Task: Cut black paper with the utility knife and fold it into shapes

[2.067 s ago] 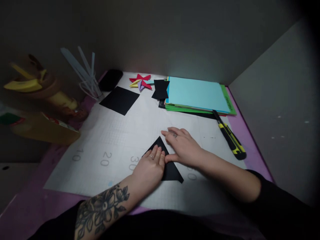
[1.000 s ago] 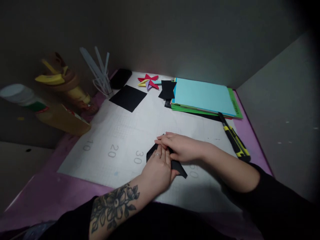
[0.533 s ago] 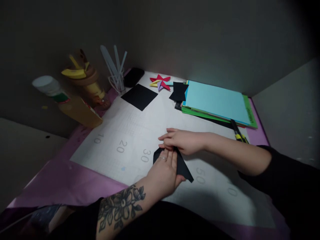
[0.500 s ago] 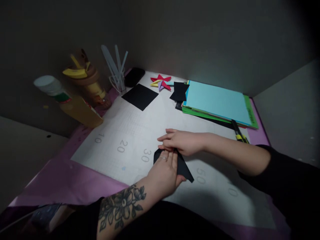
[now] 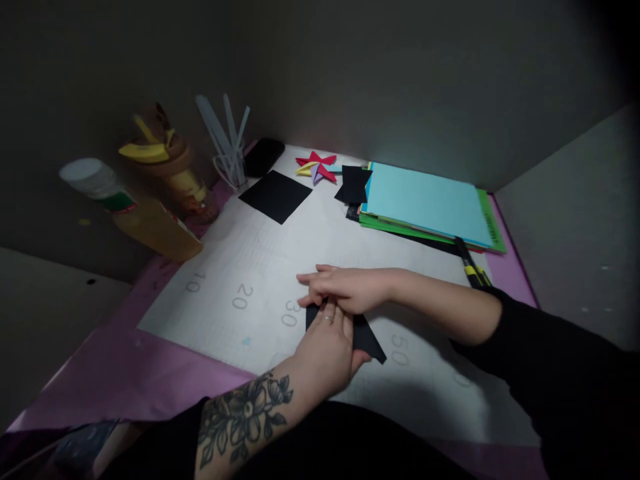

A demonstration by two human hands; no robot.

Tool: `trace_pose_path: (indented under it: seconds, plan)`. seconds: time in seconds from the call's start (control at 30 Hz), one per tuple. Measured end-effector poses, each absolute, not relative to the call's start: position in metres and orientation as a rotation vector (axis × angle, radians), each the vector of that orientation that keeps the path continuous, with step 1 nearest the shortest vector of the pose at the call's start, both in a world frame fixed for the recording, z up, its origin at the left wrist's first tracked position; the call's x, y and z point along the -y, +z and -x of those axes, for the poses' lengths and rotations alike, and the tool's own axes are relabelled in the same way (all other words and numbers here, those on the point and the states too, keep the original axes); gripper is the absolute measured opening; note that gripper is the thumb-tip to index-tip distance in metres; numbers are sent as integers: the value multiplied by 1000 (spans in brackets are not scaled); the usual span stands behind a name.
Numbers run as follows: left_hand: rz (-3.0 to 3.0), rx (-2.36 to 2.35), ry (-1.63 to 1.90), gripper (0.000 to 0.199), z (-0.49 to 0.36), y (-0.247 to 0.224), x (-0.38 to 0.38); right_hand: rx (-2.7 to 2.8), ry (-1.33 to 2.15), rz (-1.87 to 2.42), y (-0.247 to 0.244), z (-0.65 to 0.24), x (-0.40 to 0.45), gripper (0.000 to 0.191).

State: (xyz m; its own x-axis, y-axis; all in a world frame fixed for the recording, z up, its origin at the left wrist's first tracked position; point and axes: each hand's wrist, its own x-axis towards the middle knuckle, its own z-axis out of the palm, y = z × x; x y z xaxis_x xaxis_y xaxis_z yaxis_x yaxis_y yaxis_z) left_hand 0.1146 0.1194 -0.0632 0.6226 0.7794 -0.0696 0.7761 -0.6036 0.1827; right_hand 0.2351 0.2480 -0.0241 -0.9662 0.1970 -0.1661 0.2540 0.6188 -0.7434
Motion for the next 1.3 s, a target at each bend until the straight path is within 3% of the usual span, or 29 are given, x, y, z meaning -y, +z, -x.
trace_pose_path:
  seconds: [0.1, 0.23, 0.63, 0.87, 0.97, 1.03, 1.13, 1.3]
  plan:
    - [-2658, -1276, -8, 79, -114, -63, -121, -2976, -1378, -879, -27, -267, -250, 50]
    - [-2648, -1304, -33, 80, -114, -66, -123, -3152, -891, -1594, -43, -299, -232, 34]
    - [-2643, -1303, -3, 78, -115, -64, -124, -2746, -123, -1481, -51, -265, -201, 46]
    - [-2569, -1240, 170, 74, -108, -67, -125, -2737, -229, -1709, -61, -269, -203, 52]
    - [-2536, -1252, 379, 54, -93, -58, -133, -2838, -586, -1878, -61, -282, -200, 55]
    - [-2518, -1315, 480, 38, -82, -46, -146, -2850, -782, -1992, -59, -287, -196, 46]
    - [-2474, -1526, 299, 27, -73, -27, -174, -2867, -811, -2028, -59, -285, -187, 25]
    - [-2344, -1381, -62, 45, -85, -20, -216, -2870, -654, -2054, -67, -274, -180, 20]
